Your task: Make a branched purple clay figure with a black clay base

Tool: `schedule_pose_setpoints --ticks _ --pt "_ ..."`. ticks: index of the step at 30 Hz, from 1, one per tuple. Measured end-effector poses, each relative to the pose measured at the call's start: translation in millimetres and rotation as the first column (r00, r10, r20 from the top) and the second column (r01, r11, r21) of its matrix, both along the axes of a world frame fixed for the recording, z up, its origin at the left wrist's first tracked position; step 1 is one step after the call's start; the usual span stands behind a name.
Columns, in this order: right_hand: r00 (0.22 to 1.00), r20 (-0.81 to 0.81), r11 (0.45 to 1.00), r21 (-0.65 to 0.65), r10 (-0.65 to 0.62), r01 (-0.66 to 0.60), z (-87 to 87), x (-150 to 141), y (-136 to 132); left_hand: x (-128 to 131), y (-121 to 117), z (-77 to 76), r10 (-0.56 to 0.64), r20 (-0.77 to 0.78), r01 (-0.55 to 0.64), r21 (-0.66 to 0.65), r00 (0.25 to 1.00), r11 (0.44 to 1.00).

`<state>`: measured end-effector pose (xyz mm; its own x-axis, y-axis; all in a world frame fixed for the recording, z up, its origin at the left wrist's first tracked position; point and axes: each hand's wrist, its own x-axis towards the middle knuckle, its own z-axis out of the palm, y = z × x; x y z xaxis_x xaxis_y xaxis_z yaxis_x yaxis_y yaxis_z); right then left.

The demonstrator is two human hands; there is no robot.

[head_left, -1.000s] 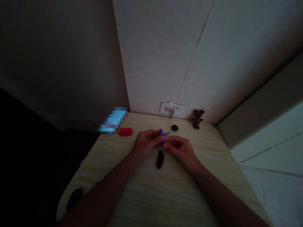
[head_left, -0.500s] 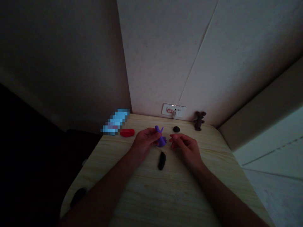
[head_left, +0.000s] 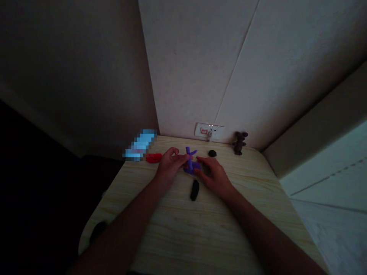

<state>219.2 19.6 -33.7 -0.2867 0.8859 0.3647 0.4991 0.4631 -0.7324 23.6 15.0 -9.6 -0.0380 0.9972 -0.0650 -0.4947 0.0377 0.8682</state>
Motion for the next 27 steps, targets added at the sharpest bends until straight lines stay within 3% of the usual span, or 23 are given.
schedule_pose_setpoints --ticks 3,9,17,27 --pt "0.998 -0.057 0.997 -0.072 0.034 -0.038 -0.5 1.5 -0.4 -0.3 0.5 0.0 0.011 -0.003 -0.011 -0.005 1.000 1.000" --pt "0.980 -0.192 0.977 -0.214 -0.046 0.003 1.0 9.0 -0.3 -1.4 0.6 0.4 0.032 0.009 -0.032 -0.011 0.999 0.999" --pt "0.989 -0.132 0.989 -0.141 -0.064 0.046 6.6 6.7 -3.4 2.4 -1.8 -2.3 -0.050 -0.047 0.049 -0.025 0.998 0.998" --pt "0.973 -0.204 0.965 -0.256 -0.110 0.056 -2.3 10.1 2.5 6.8 -6.7 -3.5 -0.060 -0.011 0.060 -0.008 0.998 0.998"
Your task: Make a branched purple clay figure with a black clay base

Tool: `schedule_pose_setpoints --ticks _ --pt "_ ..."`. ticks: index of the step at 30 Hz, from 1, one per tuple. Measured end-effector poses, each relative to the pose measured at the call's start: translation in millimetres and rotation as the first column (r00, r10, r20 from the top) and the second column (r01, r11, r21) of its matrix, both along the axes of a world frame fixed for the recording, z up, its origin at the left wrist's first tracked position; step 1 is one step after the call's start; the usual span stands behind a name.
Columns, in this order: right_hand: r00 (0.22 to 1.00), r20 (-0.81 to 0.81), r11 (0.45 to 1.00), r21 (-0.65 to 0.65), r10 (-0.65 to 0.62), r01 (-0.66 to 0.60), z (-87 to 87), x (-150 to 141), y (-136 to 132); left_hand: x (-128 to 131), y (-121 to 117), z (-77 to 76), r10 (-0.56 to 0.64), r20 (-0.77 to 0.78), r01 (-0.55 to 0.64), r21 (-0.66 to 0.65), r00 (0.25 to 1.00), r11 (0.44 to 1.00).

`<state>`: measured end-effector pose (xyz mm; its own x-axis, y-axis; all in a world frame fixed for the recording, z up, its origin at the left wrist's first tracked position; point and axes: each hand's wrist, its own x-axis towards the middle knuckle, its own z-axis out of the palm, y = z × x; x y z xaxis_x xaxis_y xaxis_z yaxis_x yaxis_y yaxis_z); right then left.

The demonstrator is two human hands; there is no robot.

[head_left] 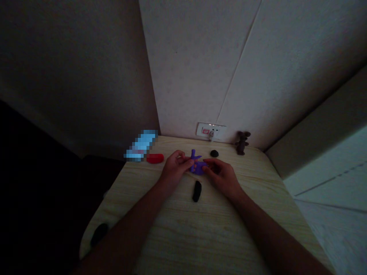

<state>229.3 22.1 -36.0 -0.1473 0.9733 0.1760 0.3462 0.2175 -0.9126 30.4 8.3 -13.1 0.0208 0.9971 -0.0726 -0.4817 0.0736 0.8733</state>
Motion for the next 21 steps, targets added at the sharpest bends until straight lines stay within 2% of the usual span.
schedule_pose_setpoints --ticks 4,9,14,21 --pt "0.993 -0.110 0.999 -0.037 -0.037 0.033 2.9 -0.4 -1.0 -0.5 0.2 2.1 0.027 0.067 -0.023 -0.062 0.997 0.998" --pt "0.956 -0.288 0.997 -0.068 -0.061 0.044 8.2 -1.9 -4.9 -2.6 2.2 3.4 -0.003 0.143 0.022 -0.132 0.990 0.991" --pt "0.930 -0.358 0.991 -0.131 -0.083 0.038 8.8 -0.4 -3.7 -1.4 1.3 3.7 -0.012 0.182 0.035 -0.124 0.983 0.992" --pt "0.914 -0.400 0.987 -0.159 -0.073 0.009 9.3 1.3 -1.0 -0.9 -2.2 1.6 -0.030 0.050 0.035 -0.114 0.998 0.993"
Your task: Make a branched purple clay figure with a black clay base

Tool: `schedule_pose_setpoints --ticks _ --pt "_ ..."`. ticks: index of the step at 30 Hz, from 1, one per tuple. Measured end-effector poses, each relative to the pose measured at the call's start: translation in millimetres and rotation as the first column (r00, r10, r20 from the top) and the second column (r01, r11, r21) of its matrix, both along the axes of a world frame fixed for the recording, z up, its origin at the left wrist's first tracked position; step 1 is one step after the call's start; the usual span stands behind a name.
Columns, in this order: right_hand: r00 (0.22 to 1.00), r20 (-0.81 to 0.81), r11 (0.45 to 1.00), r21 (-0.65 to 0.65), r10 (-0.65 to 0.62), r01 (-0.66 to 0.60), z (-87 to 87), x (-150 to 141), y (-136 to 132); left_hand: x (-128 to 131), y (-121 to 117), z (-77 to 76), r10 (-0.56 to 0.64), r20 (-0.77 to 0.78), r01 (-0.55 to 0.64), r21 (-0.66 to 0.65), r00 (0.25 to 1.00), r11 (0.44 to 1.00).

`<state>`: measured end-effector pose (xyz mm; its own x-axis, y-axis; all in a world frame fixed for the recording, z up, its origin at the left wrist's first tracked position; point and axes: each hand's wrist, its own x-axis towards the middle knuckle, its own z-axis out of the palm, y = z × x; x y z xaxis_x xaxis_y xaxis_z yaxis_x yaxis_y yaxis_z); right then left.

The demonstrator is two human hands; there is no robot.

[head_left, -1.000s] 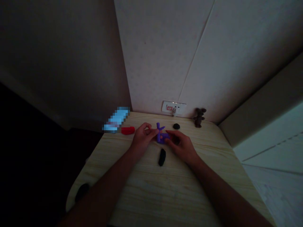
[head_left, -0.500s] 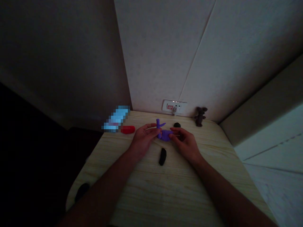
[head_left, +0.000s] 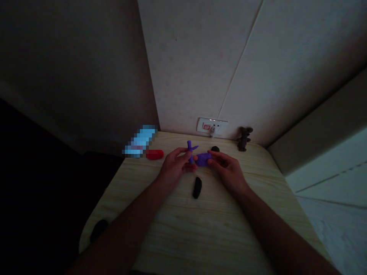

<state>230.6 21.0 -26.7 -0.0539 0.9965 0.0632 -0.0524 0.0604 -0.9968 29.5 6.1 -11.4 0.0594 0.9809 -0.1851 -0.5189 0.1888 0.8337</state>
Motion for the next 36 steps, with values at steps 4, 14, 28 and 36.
schedule_pose_setpoints --ticks 4,14,28,36 --pt "0.999 -0.031 0.999 -0.040 0.023 -0.024 -2.0 1 0 0 2 0.4 0.011 -0.026 -0.011 -0.006 1.000 1.000" --pt "0.999 -0.026 0.983 -0.179 0.040 -0.044 6.4 -1 -4 -3 4 -1.2 0.105 -0.195 -0.096 0.059 0.975 0.994" --pt "0.974 -0.193 0.978 -0.148 0.118 -0.148 10.5 -5 -6 -3 2 -0.7 0.238 -0.363 -0.100 0.359 0.901 0.928" --pt "0.955 -0.217 0.959 -0.154 0.201 -0.237 9.8 -6 -9 0 -6 -0.3 0.214 -0.494 0.003 0.402 0.843 0.916"
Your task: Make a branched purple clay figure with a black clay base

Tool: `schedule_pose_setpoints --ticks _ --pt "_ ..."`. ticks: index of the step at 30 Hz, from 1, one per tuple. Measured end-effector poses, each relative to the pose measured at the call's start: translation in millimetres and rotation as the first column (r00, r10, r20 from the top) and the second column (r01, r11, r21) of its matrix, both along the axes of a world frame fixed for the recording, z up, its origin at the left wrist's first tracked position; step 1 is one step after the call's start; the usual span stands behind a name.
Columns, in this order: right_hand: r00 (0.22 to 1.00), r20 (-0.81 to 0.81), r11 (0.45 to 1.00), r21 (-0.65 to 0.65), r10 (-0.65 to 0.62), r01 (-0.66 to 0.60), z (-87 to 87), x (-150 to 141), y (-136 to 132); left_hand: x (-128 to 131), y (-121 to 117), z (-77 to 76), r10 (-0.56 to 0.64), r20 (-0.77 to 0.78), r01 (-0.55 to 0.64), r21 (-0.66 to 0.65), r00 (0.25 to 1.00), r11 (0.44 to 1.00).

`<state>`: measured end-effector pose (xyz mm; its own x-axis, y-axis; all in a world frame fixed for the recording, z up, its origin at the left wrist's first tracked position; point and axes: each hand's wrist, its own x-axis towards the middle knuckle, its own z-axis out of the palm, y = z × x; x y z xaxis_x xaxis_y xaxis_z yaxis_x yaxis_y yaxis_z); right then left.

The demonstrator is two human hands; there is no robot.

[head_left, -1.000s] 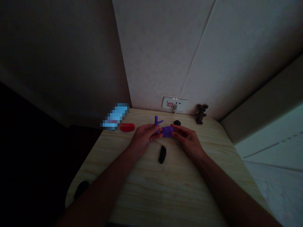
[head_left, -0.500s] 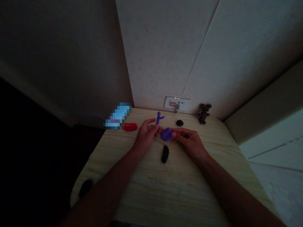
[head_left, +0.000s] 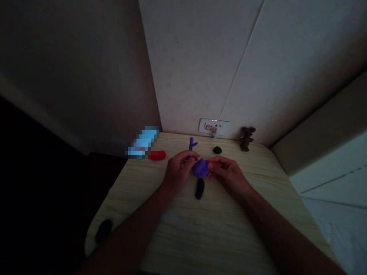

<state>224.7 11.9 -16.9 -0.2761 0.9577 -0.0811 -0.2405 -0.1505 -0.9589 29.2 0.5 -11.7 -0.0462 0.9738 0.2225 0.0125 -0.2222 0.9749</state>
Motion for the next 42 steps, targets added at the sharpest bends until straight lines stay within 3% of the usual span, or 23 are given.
schedule_pose_setpoints --ticks 7,12,21,27,33,42 --pt "1.000 -0.015 0.999 0.038 -0.001 0.001 -2.7 0 0 6 1 -3.4 -0.075 0.120 0.088 -0.107 0.990 0.990" --pt "1.000 -0.015 0.998 0.059 -0.027 0.028 -5.1 -2 0 5 2 -0.5 -0.090 0.179 0.110 -0.105 0.980 0.988" --pt "0.968 0.194 0.967 0.231 -0.159 0.112 -4.7 -2 -4 7 -1 -0.2 -0.123 0.176 0.133 -0.050 0.977 0.990" --pt "0.903 0.329 0.892 0.439 -0.275 0.111 -5.8 -2 -9 8 -3 1.0 -0.087 0.118 0.090 -0.024 0.989 0.996" --pt "0.861 0.379 0.747 0.665 -0.338 0.000 5.0 -1 -11 7 -2 -0.9 -0.073 0.126 0.077 -0.023 0.989 0.997" --pt "0.805 0.471 0.694 0.712 -0.360 -0.106 7.4 -2 -14 5 -3 -0.6 -0.098 0.090 0.102 -0.037 0.991 0.994"
